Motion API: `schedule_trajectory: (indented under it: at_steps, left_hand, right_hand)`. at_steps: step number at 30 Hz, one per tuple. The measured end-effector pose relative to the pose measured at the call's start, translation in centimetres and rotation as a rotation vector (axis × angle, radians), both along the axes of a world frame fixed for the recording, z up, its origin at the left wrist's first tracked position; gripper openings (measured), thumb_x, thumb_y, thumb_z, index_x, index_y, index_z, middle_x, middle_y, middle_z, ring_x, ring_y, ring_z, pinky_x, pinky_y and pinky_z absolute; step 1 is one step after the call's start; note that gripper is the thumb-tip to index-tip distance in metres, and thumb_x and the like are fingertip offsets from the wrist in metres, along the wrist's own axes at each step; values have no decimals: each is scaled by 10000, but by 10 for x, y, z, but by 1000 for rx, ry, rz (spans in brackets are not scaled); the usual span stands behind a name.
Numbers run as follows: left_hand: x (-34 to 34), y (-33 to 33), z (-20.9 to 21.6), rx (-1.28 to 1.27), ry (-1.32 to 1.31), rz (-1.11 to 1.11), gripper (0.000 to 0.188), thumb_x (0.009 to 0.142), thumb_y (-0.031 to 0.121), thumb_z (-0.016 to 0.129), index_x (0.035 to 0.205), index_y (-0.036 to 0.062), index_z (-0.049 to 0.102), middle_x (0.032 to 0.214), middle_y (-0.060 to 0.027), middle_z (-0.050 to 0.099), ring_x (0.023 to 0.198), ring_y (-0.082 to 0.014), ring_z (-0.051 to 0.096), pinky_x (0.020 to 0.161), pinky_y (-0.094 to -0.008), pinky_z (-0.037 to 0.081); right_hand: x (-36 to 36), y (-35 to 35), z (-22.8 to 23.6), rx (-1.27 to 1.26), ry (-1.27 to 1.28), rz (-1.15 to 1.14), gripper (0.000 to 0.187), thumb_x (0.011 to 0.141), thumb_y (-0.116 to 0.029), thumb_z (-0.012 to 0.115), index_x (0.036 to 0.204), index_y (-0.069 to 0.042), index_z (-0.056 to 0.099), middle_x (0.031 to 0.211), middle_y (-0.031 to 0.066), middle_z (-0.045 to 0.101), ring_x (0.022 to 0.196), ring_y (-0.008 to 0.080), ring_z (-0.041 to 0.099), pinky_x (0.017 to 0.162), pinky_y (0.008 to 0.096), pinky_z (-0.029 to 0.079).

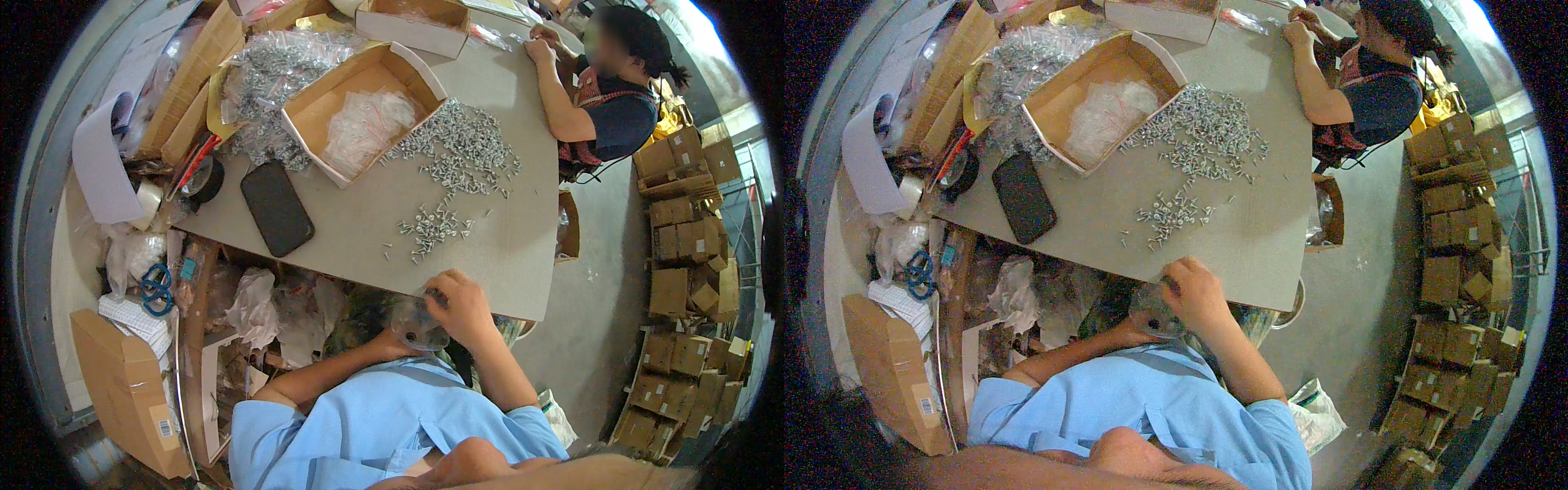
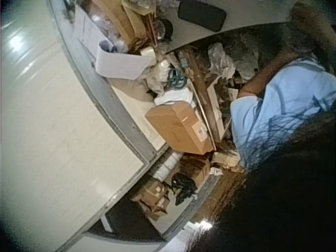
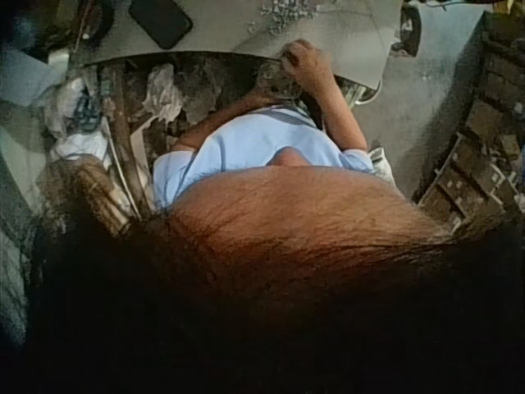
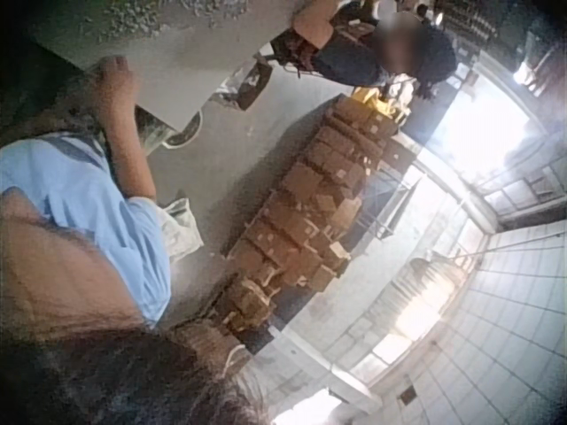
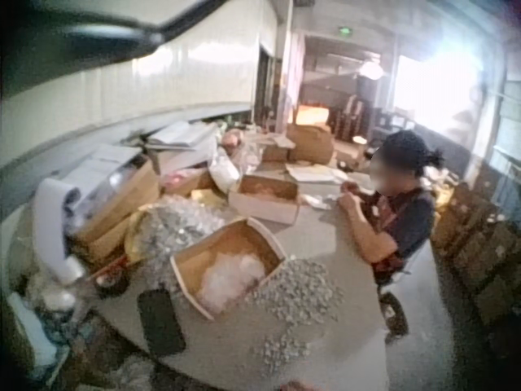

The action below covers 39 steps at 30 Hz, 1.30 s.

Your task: The person sorts small metal components by hand into a plastic bag, taking them from a pile on the table and a cardboard box.

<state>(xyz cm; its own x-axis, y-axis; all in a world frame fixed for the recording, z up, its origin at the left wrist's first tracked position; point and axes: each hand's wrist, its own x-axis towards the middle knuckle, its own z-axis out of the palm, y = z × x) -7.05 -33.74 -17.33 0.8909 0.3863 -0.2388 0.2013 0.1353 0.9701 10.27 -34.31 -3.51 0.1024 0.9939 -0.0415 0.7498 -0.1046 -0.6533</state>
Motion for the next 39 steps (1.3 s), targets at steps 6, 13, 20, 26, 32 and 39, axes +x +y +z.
schedule_trajectory:
  at_steps: [6, 13, 20, 26, 32, 39]
  left_hand:
    - [-1, 4, 10, 4, 48, -39, 515, 730, 402, 750, 1077, 46, 615, 1055, -136, 625, 1006, -263, 578, 879, -374, 451]
    - [-2, 1, 6, 80, 113, 21, 496, 677, 345, 807, 1001, 15, 627, 976, -142, 637, 894, -237, 596, 806, -358, 472]
    - [-2, 3, 2, 55, 137, -72, 510, 704, 402, 764, 1013, 20, 627, 1006, -159, 639, 943, -279, 595, 841, -382, 460]
    - [-1, 6, 9, 32, 111, -69, 494, 702, 393, 760, 993, 17, 627, 981, -146, 642, 926, -268, 590, 833, -384, 458]
    - [-1, 1, -9, 41, 139, -85, 513, 691, 380, 771, 1028, 26, 616, 1007, -143, 630, 948, -264, 576, 859, -386, 447]
    - [1, 4, 6, 36, 168, -80, 591, 686, 408, 770, 1093, 20, 591, 1078, -163, 606, 1012, -293, 561, 904, -394, 432]
  right_hand:
    - [0, 22, -1, 102, 124, -174, 248, 785, -151, 640, 1015, -61, 616, 997, 165, 578, 871, 354, 590, 751, 408, 491]
    - [-8, 40, -15, 341, -87, -161, 165, 777, -62, 629, 937, -20, 627, 929, 144, 580, 808, 322, 590, 705, 378, 485]
    - [-5, 24, -3, 171, -7, -186, 177, 759, -68, 639, 934, -46, 633, 937, 133, 573, 809, 309, 584, 703, 363, 483]
    - [-9, 28, -8, 221, -24, -119, 241, 754, -130, 654, 991, -92, 628, 997, 130, 551, 954, 332, 532, 818, 402, 463]
    - [-11, 28, -15, 260, -59, -101, 171, 768, -130, 646, 934, -89, 652, 928, 126, 581, 902, 332, 550, 787, 413, 469]
    - [4, 8, 3, -49, 151, -26, 138, 780, -130, 641, 904, -70, 645, 881, 136, 596, 884, 343, 578, 763, 420, 476]
